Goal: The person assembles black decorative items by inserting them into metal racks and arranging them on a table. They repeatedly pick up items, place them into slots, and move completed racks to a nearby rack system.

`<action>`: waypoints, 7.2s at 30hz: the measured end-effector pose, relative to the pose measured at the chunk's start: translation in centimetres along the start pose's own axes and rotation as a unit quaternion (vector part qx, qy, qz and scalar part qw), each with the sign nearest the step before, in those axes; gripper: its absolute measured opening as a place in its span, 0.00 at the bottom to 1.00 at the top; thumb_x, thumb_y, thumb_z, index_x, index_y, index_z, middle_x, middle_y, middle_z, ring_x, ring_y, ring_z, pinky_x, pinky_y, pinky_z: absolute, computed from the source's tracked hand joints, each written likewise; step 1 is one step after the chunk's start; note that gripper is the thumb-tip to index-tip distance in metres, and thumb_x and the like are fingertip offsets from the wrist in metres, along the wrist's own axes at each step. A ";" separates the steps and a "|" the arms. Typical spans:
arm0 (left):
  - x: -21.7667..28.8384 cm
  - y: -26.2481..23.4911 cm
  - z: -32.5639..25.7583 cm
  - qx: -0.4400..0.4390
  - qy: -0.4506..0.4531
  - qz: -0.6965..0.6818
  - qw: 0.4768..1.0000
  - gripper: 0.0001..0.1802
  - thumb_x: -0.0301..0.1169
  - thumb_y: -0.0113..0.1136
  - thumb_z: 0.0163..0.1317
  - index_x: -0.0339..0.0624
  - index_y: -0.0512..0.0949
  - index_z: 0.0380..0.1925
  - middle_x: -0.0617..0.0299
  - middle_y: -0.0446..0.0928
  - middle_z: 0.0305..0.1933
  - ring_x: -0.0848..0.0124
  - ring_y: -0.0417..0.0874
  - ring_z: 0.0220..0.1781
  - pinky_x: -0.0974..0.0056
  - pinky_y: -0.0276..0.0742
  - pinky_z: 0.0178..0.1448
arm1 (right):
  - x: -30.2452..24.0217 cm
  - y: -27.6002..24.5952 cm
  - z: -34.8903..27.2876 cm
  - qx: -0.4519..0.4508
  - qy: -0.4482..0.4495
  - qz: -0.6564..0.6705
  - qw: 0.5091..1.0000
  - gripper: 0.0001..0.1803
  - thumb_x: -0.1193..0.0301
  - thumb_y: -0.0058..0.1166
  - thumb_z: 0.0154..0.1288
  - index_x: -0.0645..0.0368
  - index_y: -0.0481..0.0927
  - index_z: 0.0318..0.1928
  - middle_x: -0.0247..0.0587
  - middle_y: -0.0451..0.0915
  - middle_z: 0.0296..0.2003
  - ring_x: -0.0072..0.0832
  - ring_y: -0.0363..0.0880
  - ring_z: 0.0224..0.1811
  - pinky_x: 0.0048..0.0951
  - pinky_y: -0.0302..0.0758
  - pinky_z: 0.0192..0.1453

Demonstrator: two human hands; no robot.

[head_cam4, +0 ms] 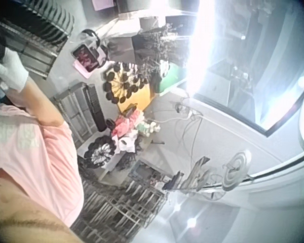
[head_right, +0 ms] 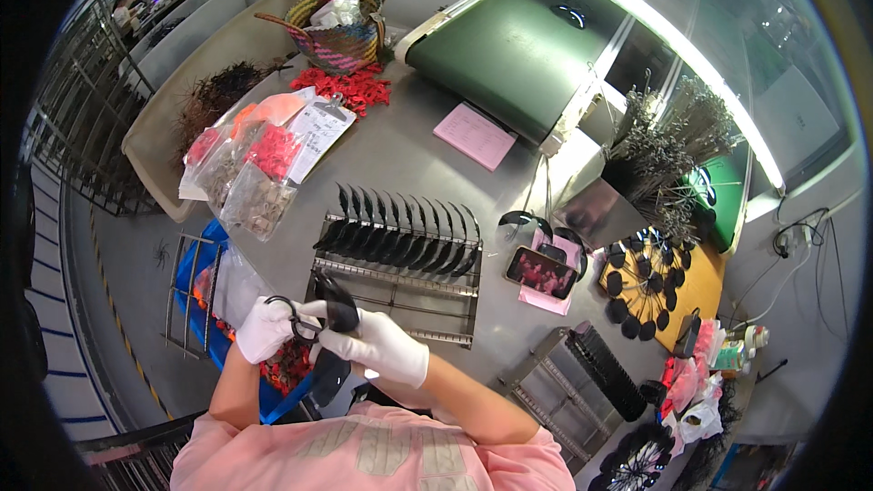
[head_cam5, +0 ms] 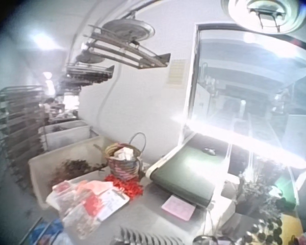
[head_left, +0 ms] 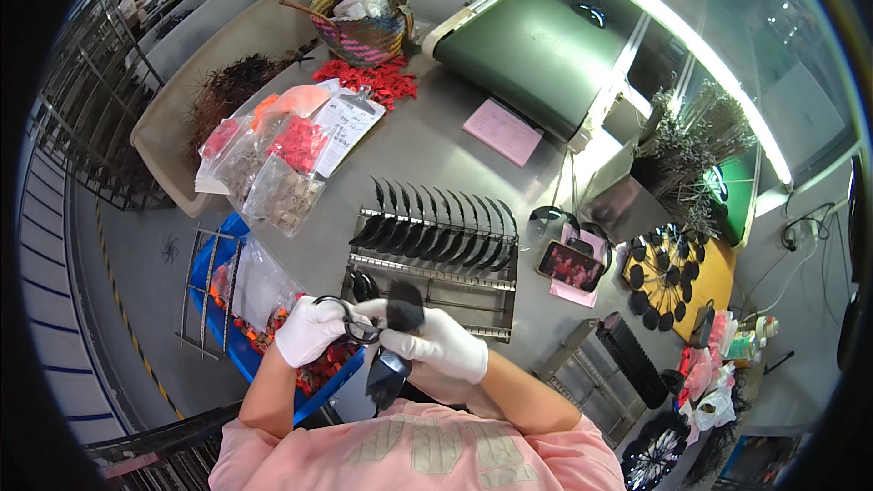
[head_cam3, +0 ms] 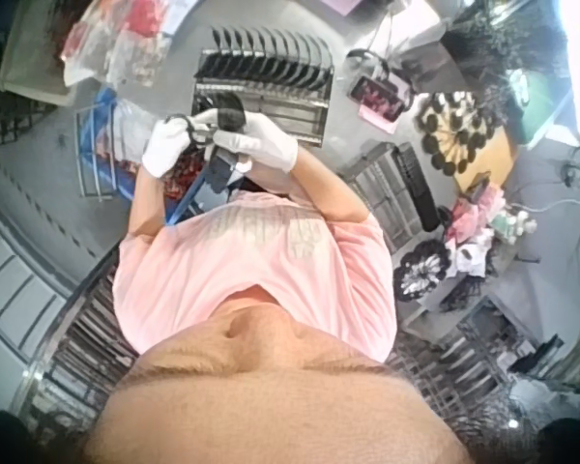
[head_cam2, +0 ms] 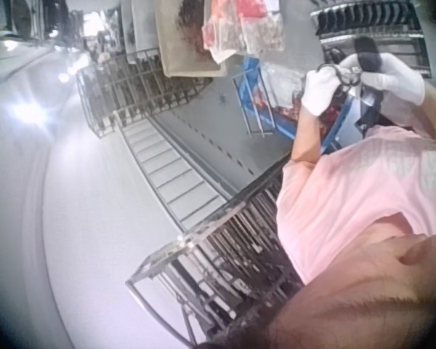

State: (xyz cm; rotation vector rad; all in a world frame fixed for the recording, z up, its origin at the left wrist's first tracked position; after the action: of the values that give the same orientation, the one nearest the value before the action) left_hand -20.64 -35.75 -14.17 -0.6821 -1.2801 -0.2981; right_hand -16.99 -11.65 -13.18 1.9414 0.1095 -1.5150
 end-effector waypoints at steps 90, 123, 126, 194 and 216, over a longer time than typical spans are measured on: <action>16.2 42.9 11.7 -0.322 0.158 -0.515 0.778 0.46 0.17 0.57 0.68 0.44 0.43 0.80 0.49 0.50 0.83 0.63 0.69 0.76 0.55 0.67 0.75 | -7.4 -1.6 -40.9 0.608 -0.170 -0.617 0.470 0.38 0.58 0.77 0.47 0.55 0.76 0.59 0.43 0.78 0.47 0.43 0.76 0.51 0.44 0.74 0.58; 6.8 17.8 13.2 0.166 0.017 -0.396 0.903 0.58 0.22 0.67 0.55 0.59 0.44 0.81 0.39 0.65 0.73 0.45 0.76 0.69 0.47 0.82 0.63 | -5.9 -56.2 -38.3 0.682 -0.108 -0.038 0.722 0.24 0.60 0.62 0.71 0.53 0.74 0.62 0.31 0.79 0.36 0.21 0.75 0.33 0.28 0.71 0.36; 6.6 17.2 12.4 0.183 -0.004 -0.405 0.896 0.58 0.21 0.67 0.55 0.60 0.45 0.81 0.40 0.65 0.74 0.45 0.76 0.69 0.48 0.82 0.63 | -5.5 -60.5 -37.3 0.657 -0.024 -0.070 0.750 0.22 0.64 0.65 0.69 0.52 0.79 0.61 0.22 0.76 0.30 0.15 0.67 0.23 0.22 0.64 0.26; 24.1 32.9 8.0 -0.313 0.769 0.411 0.378 0.07 0.43 0.58 0.63 0.62 0.79 0.40 0.58 0.76 0.52 0.58 0.80 0.46 0.58 0.78 0.40 | 5.9 0.0 -32.3 0.101 0.068 0.036 0.992 0.28 0.55 0.62 0.68 0.65 0.77 0.58 0.48 0.84 0.46 0.32 0.85 0.41 0.29 0.81 0.42; 24.4 32.8 9.3 -0.377 0.311 0.278 0.827 0.24 0.39 0.66 0.58 0.53 0.77 0.55 0.44 0.75 0.50 0.46 0.82 0.50 0.50 0.83 0.47 | 6.7 -1.4 -30.6 0.195 0.021 0.118 0.973 0.31 0.58 0.66 0.65 0.56 0.74 0.65 0.43 0.82 0.53 0.27 0.82 0.49 0.28 0.81 0.43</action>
State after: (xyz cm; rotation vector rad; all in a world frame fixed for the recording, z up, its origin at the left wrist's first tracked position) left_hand -2.51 -0.77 0.25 -1.4531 -0.2542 -0.4954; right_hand 10.11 3.87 -16.50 2.1964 -0.4171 -1.4142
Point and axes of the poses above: each hand's wrist, its own z-axis towards the middle knuckle, its own y-axis out of the palm, x = y × z, the point moved 1 cm from there along z, towards the middle knuckle
